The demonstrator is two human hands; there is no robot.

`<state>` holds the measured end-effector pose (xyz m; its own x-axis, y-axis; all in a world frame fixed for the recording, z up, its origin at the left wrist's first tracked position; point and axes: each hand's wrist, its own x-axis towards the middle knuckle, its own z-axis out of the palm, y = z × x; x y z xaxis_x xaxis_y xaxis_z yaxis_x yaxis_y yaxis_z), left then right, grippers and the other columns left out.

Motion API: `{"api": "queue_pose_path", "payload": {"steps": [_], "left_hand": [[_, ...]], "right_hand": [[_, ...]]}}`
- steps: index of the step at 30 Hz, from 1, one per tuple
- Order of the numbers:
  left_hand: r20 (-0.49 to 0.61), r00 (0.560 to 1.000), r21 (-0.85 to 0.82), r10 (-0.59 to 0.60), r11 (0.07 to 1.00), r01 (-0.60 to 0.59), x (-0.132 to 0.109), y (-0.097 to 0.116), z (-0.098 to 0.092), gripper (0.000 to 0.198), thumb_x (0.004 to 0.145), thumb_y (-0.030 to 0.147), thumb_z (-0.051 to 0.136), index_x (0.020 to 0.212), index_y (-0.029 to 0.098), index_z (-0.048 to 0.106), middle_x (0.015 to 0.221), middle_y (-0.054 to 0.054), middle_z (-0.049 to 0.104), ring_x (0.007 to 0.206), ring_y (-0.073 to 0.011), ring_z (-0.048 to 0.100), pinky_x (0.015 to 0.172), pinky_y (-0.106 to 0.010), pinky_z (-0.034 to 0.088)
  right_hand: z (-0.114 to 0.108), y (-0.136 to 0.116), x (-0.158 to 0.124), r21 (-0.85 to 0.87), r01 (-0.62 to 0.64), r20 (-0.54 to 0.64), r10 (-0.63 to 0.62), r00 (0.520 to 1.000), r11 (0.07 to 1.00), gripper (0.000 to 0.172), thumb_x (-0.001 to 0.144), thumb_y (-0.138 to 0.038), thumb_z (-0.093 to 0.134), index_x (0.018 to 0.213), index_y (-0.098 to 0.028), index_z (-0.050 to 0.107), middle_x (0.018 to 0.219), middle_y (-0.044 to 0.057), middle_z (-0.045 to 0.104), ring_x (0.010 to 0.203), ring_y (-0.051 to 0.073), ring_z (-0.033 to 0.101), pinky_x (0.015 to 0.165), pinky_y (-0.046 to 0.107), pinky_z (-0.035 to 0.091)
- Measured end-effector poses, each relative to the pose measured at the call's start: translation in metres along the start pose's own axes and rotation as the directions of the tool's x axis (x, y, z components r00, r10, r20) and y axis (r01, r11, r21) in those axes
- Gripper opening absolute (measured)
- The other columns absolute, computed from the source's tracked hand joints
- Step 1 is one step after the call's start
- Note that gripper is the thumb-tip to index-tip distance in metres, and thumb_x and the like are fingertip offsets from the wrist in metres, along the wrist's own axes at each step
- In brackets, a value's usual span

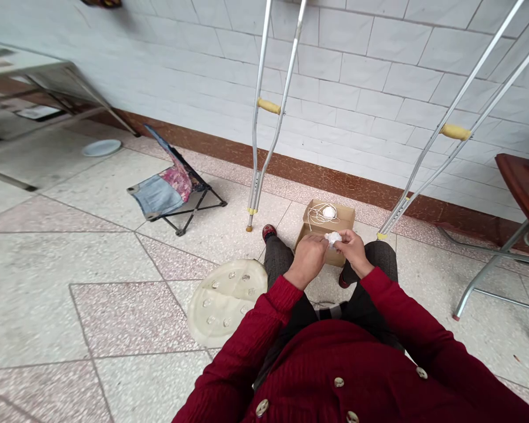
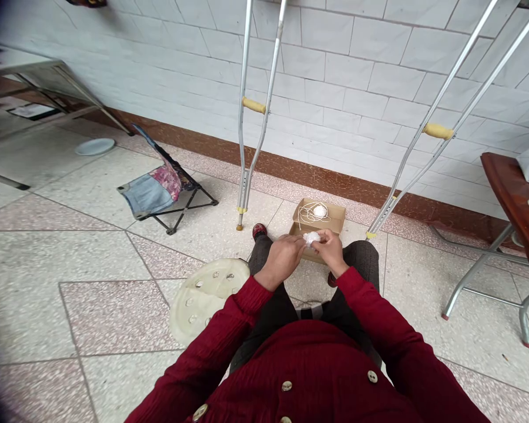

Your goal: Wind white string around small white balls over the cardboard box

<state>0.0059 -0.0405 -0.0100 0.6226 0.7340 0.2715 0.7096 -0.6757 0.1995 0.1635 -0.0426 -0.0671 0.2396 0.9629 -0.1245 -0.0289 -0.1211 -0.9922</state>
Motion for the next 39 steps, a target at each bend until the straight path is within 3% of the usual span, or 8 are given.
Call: {"api": "queue_pose_path", "payload": {"steps": [4,9,12,16,22,28,33,39], "left_hand": [[-0.02,0.996,-0.022,-0.083,0.996,0.082,0.0,0.001,-0.005,0.023,0.092,0.019,0.047,0.083,0.014,0.067,0.082,-0.01,0.069,0.082,-0.0223,0.063,0.077,-0.033,0.042],[0.076,0.977,-0.308,-0.199,0.927,0.213,-0.008,-0.001,0.003,0.029,0.095,0.028,0.045,0.084,0.018,0.069,0.074,-0.004,0.069,0.069,-0.017,0.062,0.063,-0.025,0.038],[0.126,0.971,-0.485,-0.204,0.841,0.24,-0.022,-0.003,0.023,0.031,0.095,0.027,0.043,0.081,0.018,0.069,0.074,-0.001,0.07,0.07,-0.014,0.062,0.064,-0.022,0.038],[0.189,0.96,-0.515,-0.206,0.812,0.276,-0.032,-0.019,0.048,0.028,0.093,0.024,0.047,0.081,0.017,0.071,0.075,-0.001,0.07,0.069,-0.0139,0.062,0.066,-0.022,0.04],[0.069,0.997,-0.254,-0.026,0.966,0.043,-0.003,-0.052,0.026,0.023,0.093,0.02,0.048,0.085,0.016,0.069,0.081,-0.005,0.07,0.079,-0.017,0.062,0.084,-0.029,0.042],[0.057,0.985,-0.068,0.165,0.985,-0.161,0.01,-0.016,-0.002,0.022,0.092,0.02,0.049,0.077,0.015,0.064,0.076,-0.007,0.067,0.076,-0.0191,0.06,0.09,-0.036,0.04],[0.035,0.999,-0.097,0.039,0.995,-0.035,-0.019,0.014,0.008,0.028,0.096,0.025,0.043,0.082,0.015,0.066,0.073,-0.007,0.066,0.073,-0.0192,0.061,0.079,-0.032,0.043],[0.121,0.981,-0.379,-0.151,0.907,0.187,-0.037,-0.009,0.032,0.032,0.097,0.029,0.044,0.082,0.017,0.07,0.079,-0.004,0.071,0.075,-0.0155,0.064,0.069,-0.023,0.041]], "right_hand": [[0.016,-0.001,0.016,-0.029,0.063,-0.062,-0.065,0.996,0.998,0.026,0.056,-0.021,0.067,0.081,-0.019,0.058,0.059,-0.006,0.06,0.044,0.01,0.049,0.041,0.021,0.04],[0.021,-0.029,0.023,0.227,0.047,-0.178,-0.006,0.984,0.973,0.029,0.057,-0.023,0.067,0.083,-0.019,0.055,0.059,-0.007,0.059,0.041,0.007,0.044,0.04,0.019,0.034],[0.012,-0.051,0.013,0.307,-0.043,-0.099,0.076,0.992,0.951,0.03,0.059,-0.026,0.068,0.085,-0.018,0.055,0.058,-0.006,0.057,0.038,0.004,0.038,0.036,0.017,0.021],[0.002,-0.061,-0.026,0.254,-0.125,0.108,0.1,0.989,0.959,0.028,0.061,-0.023,0.067,0.087,-0.018,0.058,0.062,-0.006,0.058,0.038,0.003,0.037,0.036,0.017,0.017],[-0.003,-0.024,-0.086,0.091,-0.193,0.3,0.158,0.941,0.977,0.025,0.059,-0.016,0.069,0.082,-0.018,0.061,0.064,-0.005,0.06,0.041,0.004,0.038,0.038,0.018,0.028],[0.003,0.014,-0.055,0.133,-0.354,0.117,0.34,0.933,0.926,0.024,0.059,-0.023,0.062,0.081,-0.018,0.055,0.053,-0.005,0.056,0.039,0.008,0.045,0.035,0.017,0.016],[0.004,-0.016,-0.012,0.26,-0.174,-0.092,0.204,0.975,0.95,0.031,0.059,-0.027,0.065,0.087,-0.02,0.053,0.058,-0.005,0.058,0.043,0.008,0.048,0.036,0.016,0.02],[0.003,-0.058,-0.042,0.327,-0.085,0.036,0.077,0.996,0.941,0.028,0.064,-0.023,0.065,0.09,-0.02,0.055,0.062,-0.007,0.056,0.041,0.004,0.041,0.038,0.016,0.02]]}}
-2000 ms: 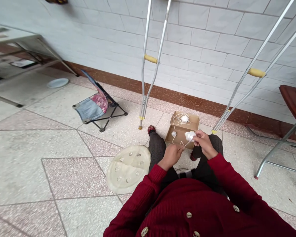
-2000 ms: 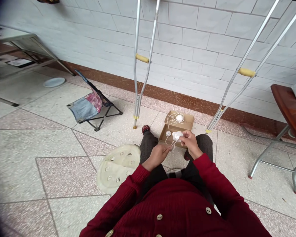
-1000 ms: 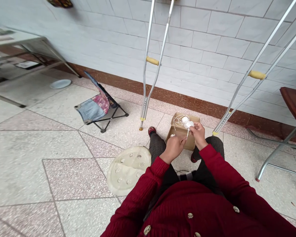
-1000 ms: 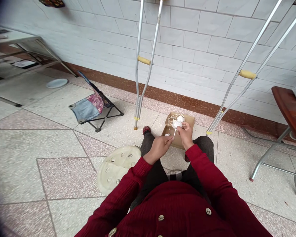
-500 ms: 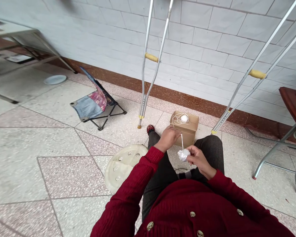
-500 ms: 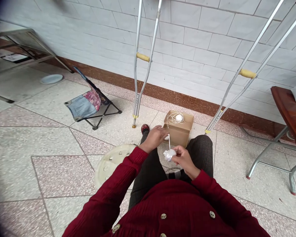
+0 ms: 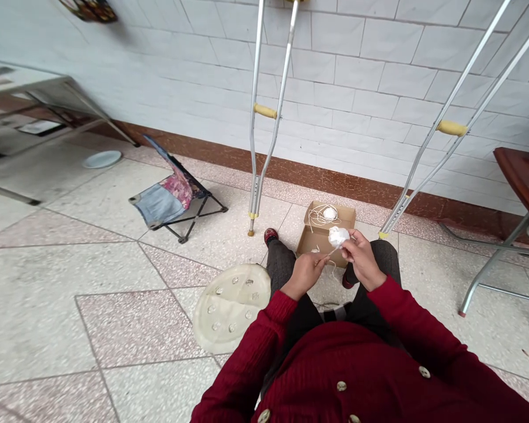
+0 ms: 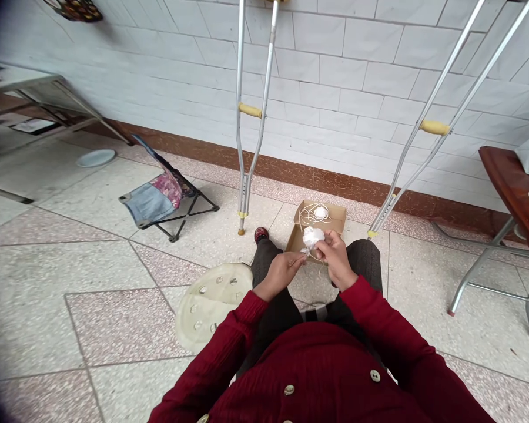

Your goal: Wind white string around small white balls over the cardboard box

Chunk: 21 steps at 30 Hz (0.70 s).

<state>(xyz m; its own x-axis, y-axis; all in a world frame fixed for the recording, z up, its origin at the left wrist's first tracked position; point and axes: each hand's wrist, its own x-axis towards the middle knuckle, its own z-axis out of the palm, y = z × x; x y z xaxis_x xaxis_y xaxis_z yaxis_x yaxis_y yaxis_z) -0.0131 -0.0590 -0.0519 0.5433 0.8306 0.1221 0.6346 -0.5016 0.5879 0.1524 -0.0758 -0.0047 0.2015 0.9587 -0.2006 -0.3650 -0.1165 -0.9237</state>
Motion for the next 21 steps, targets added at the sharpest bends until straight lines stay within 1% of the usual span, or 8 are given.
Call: {"api": "queue_pose_path", "payload": {"steps": [4,7,10,13,15,17,19,21], "left_hand": [[0.004,0.999,0.001,-0.04,0.999,0.04,0.018,-0.019,-0.004,0.027,0.095,0.024,0.047,0.091,0.016,0.072,0.086,-0.006,0.073,0.08,-0.0172,0.065,0.068,-0.024,0.042],[-0.018,0.999,0.046,0.05,0.998,-0.049,0.037,-0.016,-0.015,0.026,0.094,0.025,0.047,0.091,0.016,0.072,0.086,-0.006,0.072,0.082,-0.0183,0.064,0.074,-0.026,0.043],[-0.002,0.982,0.147,0.189,0.971,-0.187,0.05,-0.001,-0.025,0.024,0.093,0.024,0.048,0.088,0.016,0.07,0.083,-0.007,0.071,0.082,-0.0194,0.063,0.083,-0.03,0.042],[0.035,0.968,0.258,0.247,0.934,-0.248,0.049,0.017,-0.026,0.025,0.093,0.024,0.048,0.083,0.016,0.069,0.079,-0.008,0.069,0.08,-0.0205,0.062,0.085,-0.033,0.042],[0.021,0.976,0.282,0.218,0.935,-0.215,0.041,0.024,-0.021,0.026,0.094,0.026,0.046,0.087,0.016,0.069,0.078,-0.008,0.068,0.078,-0.0208,0.062,0.08,-0.033,0.042],[0.002,0.991,0.224,0.137,0.965,-0.134,0.031,0.024,-0.015,0.028,0.095,0.028,0.044,0.094,0.018,0.07,0.076,-0.007,0.068,0.075,-0.0198,0.061,0.072,-0.029,0.042],[0.021,0.999,0.102,0.043,0.994,-0.045,0.022,0.019,-0.008,0.03,0.096,0.03,0.042,0.094,0.019,0.07,0.073,-0.004,0.068,0.069,-0.0174,0.061,0.064,-0.025,0.04],[0.053,0.999,-0.006,-0.01,1.0,0.011,0.014,0.009,-0.002,0.032,0.096,0.03,0.042,0.087,0.018,0.071,0.071,-0.003,0.068,0.065,-0.0152,0.06,0.06,-0.023,0.037]], "right_hand": [[-0.009,0.006,-0.035,-0.098,-0.07,0.199,0.088,0.976,0.993,0.024,0.064,-0.019,0.065,0.088,-0.019,0.059,0.064,-0.005,0.059,0.04,0.003,0.038,0.038,0.017,0.023],[-0.022,0.026,-0.038,-0.242,-0.159,0.277,0.225,0.934,0.957,0.021,0.062,-0.018,0.065,0.083,-0.018,0.06,0.059,-0.005,0.059,0.038,0.005,0.039,0.038,0.018,0.026],[-0.033,0.046,-0.015,-0.349,-0.146,0.174,0.217,0.961,0.926,0.021,0.058,-0.017,0.066,0.077,-0.019,0.057,0.052,-0.007,0.056,0.035,0.006,0.039,0.036,0.018,0.027],[-0.034,0.052,0.02,-0.384,-0.036,0.027,0.051,0.998,0.923,0.024,0.055,-0.018,0.067,0.075,-0.02,0.054,0.052,-0.008,0.055,0.037,0.008,0.042,0.037,0.019,0.031],[-0.028,0.048,0.037,-0.334,0.036,-0.041,-0.053,0.998,0.942,0.024,0.056,-0.019,0.064,0.076,-0.02,0.053,0.054,-0.007,0.056,0.04,0.009,0.046,0.04,0.02,0.036],[-0.021,0.041,0.045,-0.273,0.064,-0.065,-0.085,0.994,0.96,0.024,0.057,-0.02,0.062,0.079,-0.021,0.052,0.057,-0.006,0.058,0.043,0.01,0.049,0.041,0.02,0.038],[-0.014,0.034,0.043,-0.24,0.034,-0.044,-0.045,0.998,0.97,0.025,0.061,-0.023,0.061,0.084,-0.021,0.052,0.061,-0.005,0.06,0.046,0.01,0.053,0.039,0.018,0.034],[-0.011,0.03,0.036,-0.219,-0.018,0.004,0.02,1.0,0.975,0.026,0.064,-0.026,0.061,0.088,-0.021,0.052,0.065,-0.004,0.061,0.05,0.011,0.056,0.037,0.017,0.03]]}}
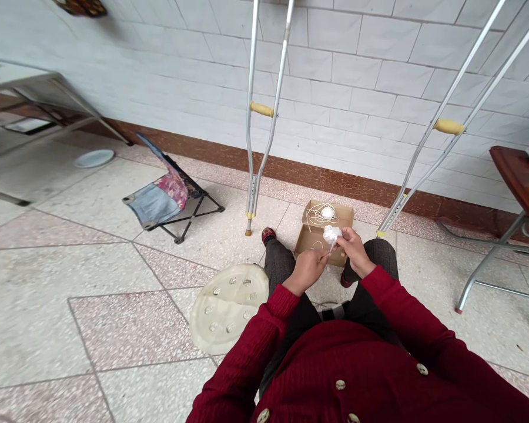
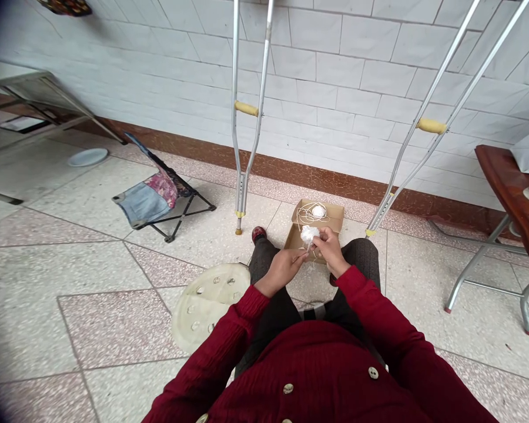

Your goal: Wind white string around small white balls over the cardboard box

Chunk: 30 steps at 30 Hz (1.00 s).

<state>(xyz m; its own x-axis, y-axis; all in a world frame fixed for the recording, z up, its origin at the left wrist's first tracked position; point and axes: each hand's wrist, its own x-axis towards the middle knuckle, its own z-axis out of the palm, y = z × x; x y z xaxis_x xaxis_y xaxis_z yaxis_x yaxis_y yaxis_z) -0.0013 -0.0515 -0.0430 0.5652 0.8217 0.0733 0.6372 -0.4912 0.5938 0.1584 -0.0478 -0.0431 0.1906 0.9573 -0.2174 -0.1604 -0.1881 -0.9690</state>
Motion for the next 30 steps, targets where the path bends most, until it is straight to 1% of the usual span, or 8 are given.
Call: {"api": "queue_pose_path", "payload": {"steps": [4,10,14,20,22,25,27,30], "left_hand": [[-0.011,0.998,-0.077,-0.059,0.995,0.058,-0.007,-0.02,0.01,0.032,0.095,0.029,0.044,0.078,0.018,0.07,0.072,-0.001,0.069,0.067,-0.0143,0.061,0.062,-0.022,0.037],[0.008,0.995,-0.186,-0.103,0.977,0.102,-0.014,-0.029,0.018,0.034,0.094,0.033,0.044,0.076,0.018,0.069,0.076,-0.001,0.07,0.072,-0.0143,0.063,0.069,-0.021,0.042],[0.032,0.994,-0.222,-0.101,0.969,0.105,-0.022,-0.031,0.019,0.038,0.094,0.037,0.041,0.076,0.017,0.068,0.072,0.0,0.068,0.07,-0.0141,0.061,0.069,-0.022,0.042],[0.042,0.994,-0.235,-0.102,0.966,0.109,-0.023,-0.038,0.024,0.036,0.094,0.035,0.042,0.079,0.017,0.069,0.073,-0.001,0.068,0.07,-0.0144,0.061,0.068,-0.022,0.042],[0.047,0.996,-0.232,-0.072,0.969,0.081,-0.019,-0.036,0.024,0.032,0.092,0.032,0.045,0.08,0.017,0.07,0.075,-0.002,0.069,0.072,-0.0152,0.062,0.07,-0.023,0.042],[0.092,0.996,-0.339,0.011,0.941,0.021,-0.017,-0.022,0.018,0.03,0.092,0.03,0.045,0.082,0.016,0.069,0.081,-0.003,0.071,0.079,-0.0161,0.063,0.076,-0.025,0.045],[0.136,0.987,-0.471,0.081,0.882,-0.007,-0.017,-0.008,0.009,0.032,0.094,0.03,0.042,0.084,0.016,0.069,0.086,-0.003,0.072,0.083,-0.0157,0.064,0.08,-0.026,0.046],[0.189,0.973,-0.624,0.132,0.782,0.015,-0.015,0.008,-0.006,0.033,0.096,0.031,0.039,0.085,0.016,0.067,0.083,-0.003,0.072,0.084,-0.0151,0.064,0.084,-0.026,0.046]], "right_hand": [[-0.003,-0.002,-0.011,0.033,0.013,0.069,-0.016,0.998,0.999,0.03,0.064,-0.027,0.064,0.091,-0.021,0.053,0.078,-0.001,0.063,0.057,0.012,0.058,0.038,0.018,0.039],[-0.017,-0.006,-0.004,0.051,0.11,-0.044,-0.108,0.993,0.993,0.03,0.059,-0.024,0.069,0.086,-0.021,0.056,0.082,-0.002,0.061,0.058,0.009,0.055,0.042,0.019,0.045],[-0.021,-0.013,-0.006,0.063,0.121,0.04,-0.124,0.991,0.991,0.043,0.061,-0.023,0.068,0.104,-0.023,0.064,0.09,0.0,0.064,0.066,0.012,0.058,0.048,0.021,0.051],[-0.005,-0.022,-0.03,0.055,0.051,0.159,-0.059,0.986,0.997,0.038,0.058,-0.018,0.071,0.096,-0.02,0.071,0.085,0.002,0.068,0.062,0.013,0.058,0.047,0.022,0.05],[-0.002,-0.023,-0.034,0.061,0.029,0.174,-0.04,0.984,0.998,0.039,0.058,-0.018,0.072,0.097,-0.02,0.071,0.086,0.003,0.069,0.063,0.014,0.059,0.047,0.022,0.05],[-0.01,-0.027,-0.028,0.142,0.025,0.047,-0.032,0.998,0.99,0.038,0.059,-0.022,0.073,0.097,-0.02,0.069,0.092,0.003,0.069,0.067,0.014,0.061,0.05,0.023,0.051],[-0.019,-0.034,-0.018,0.203,0.037,-0.043,-0.029,0.999,0.979,0.035,0.059,-0.023,0.073,0.093,-0.02,0.069,0.093,0.003,0.069,0.069,0.013,0.061,0.052,0.022,0.051],[-0.03,-0.048,-0.005,0.231,0.064,-0.063,-0.051,0.997,0.971,0.031,0.059,-0.023,0.074,0.09,-0.02,0.07,0.091,0.002,0.068,0.069,0.012,0.061,0.053,0.02,0.052]]}}
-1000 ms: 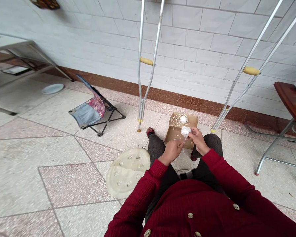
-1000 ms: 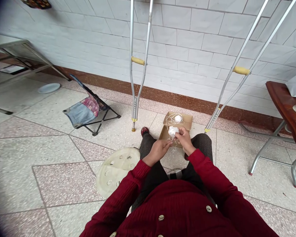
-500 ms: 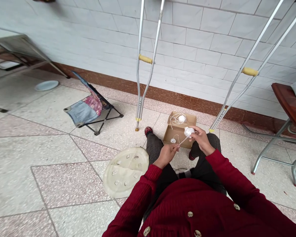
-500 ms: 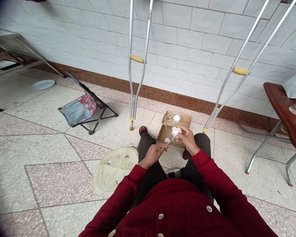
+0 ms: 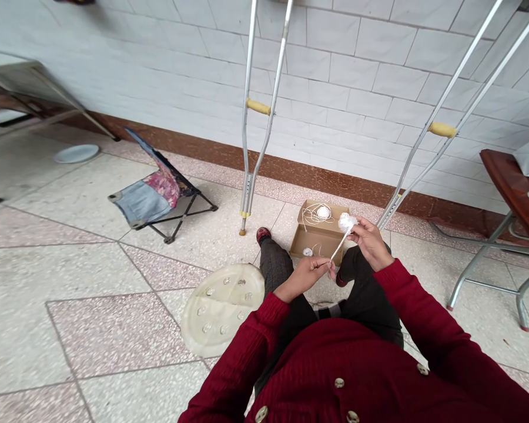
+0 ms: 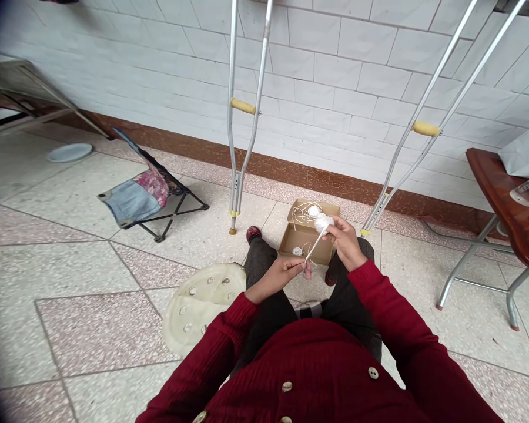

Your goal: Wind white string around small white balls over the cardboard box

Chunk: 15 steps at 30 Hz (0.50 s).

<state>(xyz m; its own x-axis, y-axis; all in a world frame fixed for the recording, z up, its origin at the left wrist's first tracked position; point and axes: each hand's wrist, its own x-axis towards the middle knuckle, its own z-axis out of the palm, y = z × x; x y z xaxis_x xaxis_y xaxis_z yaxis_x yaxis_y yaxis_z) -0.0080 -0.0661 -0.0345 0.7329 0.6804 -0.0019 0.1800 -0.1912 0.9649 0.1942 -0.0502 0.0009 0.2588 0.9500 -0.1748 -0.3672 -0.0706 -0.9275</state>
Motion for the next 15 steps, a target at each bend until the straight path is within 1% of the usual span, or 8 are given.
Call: {"api": "queue_pose_path", "payload": {"steps": [2,4,6,9,11,12,14,15], "left_hand": [[0.008,1.0,-0.056,-0.014,0.998,0.014,0.002,0.006,-0.003,0.031,0.095,0.031,0.04,0.085,0.015,0.065,0.073,-0.002,0.07,0.08,-0.015,0.065,0.082,-0.026,0.047],[0.009,1.0,-0.039,-0.024,0.999,0.024,0.004,0.004,-0.006,0.03,0.094,0.03,0.041,0.083,0.015,0.064,0.066,-0.001,0.068,0.074,-0.0144,0.064,0.079,-0.025,0.047],[0.019,0.999,0.027,-0.025,0.999,0.025,0.004,-0.006,-0.008,0.029,0.093,0.028,0.04,0.082,0.016,0.064,0.063,0.001,0.067,0.069,-0.0133,0.062,0.075,-0.023,0.046],[0.015,0.999,0.165,-0.039,0.986,0.036,0.001,-0.028,-0.015,0.033,0.093,0.027,0.037,0.079,0.017,0.065,0.07,0.001,0.068,0.07,-0.0134,0.062,0.072,-0.022,0.045],[-0.019,0.996,0.297,-0.089,0.95,0.091,0.002,-0.042,-0.026,0.035,0.093,0.027,0.037,0.076,0.017,0.066,0.074,-0.001,0.069,0.072,-0.0149,0.063,0.072,-0.023,0.045],[-0.044,0.991,0.374,-0.123,0.918,0.13,0.005,-0.047,-0.034,0.035,0.092,0.028,0.038,0.075,0.017,0.067,0.075,-0.002,0.069,0.073,-0.0163,0.064,0.073,-0.025,0.045],[-0.141,0.979,0.504,-0.148,0.84,0.2,0.013,-0.05,-0.051,0.028,0.089,0.026,0.044,0.079,0.017,0.068,0.077,-0.005,0.07,0.077,-0.0202,0.065,0.077,-0.029,0.046],[-0.211,0.97,0.537,-0.123,0.814,0.22,0.02,-0.046,-0.06,0.023,0.087,0.024,0.047,0.084,0.017,0.069,0.082,-0.007,0.071,0.083,-0.0224,0.066,0.082,-0.031,0.046]], "right_hand": [[0.001,-0.012,0.006,-0.018,0.03,0.03,-0.03,0.999,0.999,0.033,0.06,-0.024,0.074,0.092,-0.02,0.07,0.092,0.003,0.069,0.069,0.012,0.061,0.052,0.02,0.052],[0.005,-0.027,0.01,-0.048,0.082,0.045,-0.08,0.996,0.995,0.036,0.06,-0.025,0.073,0.096,-0.019,0.071,0.094,0.003,0.069,0.068,0.012,0.061,0.051,0.02,0.051],[0.009,-0.043,0.013,-0.073,0.155,0.038,-0.153,0.988,0.985,0.037,0.06,-0.024,0.073,0.097,-0.019,0.071,0.094,0.003,0.07,0.066,0.012,0.061,0.051,0.02,0.051],[0.014,-0.069,0.019,-0.123,0.266,0.035,-0.264,0.964,0.956,0.04,0.059,-0.023,0.072,0.099,-0.018,0.072,0.09,0.003,0.071,0.061,0.011,0.059,0.05,0.022,0.05],[0.016,-0.084,0.022,-0.165,0.321,0.051,-0.317,0.947,0.933,0.04,0.059,-0.021,0.072,0.098,-0.017,0.072,0.085,0.002,0.071,0.057,0.01,0.057,0.047,0.022,0.049],[0.017,-0.091,0.023,-0.188,0.339,0.064,-0.332,0.941,0.922,0.039,0.058,-0.021,0.072,0.097,-0.017,0.073,0.081,0.002,0.07,0.056,0.01,0.056,0.046,0.022,0.048],[0.02,-0.099,0.026,-0.239,0.356,0.098,-0.342,0.934,0.903,0.038,0.057,-0.02,0.072,0.094,-0.015,0.074,0.075,0.002,0.069,0.053,0.01,0.055,0.043,0.022,0.046],[0.022,-0.102,0.028,-0.269,0.36,0.113,-0.342,0.933,0.893,0.037,0.056,-0.02,0.073,0.092,-0.014,0.074,0.073,0.002,0.069,0.052,0.01,0.054,0.041,0.022,0.045]]}}
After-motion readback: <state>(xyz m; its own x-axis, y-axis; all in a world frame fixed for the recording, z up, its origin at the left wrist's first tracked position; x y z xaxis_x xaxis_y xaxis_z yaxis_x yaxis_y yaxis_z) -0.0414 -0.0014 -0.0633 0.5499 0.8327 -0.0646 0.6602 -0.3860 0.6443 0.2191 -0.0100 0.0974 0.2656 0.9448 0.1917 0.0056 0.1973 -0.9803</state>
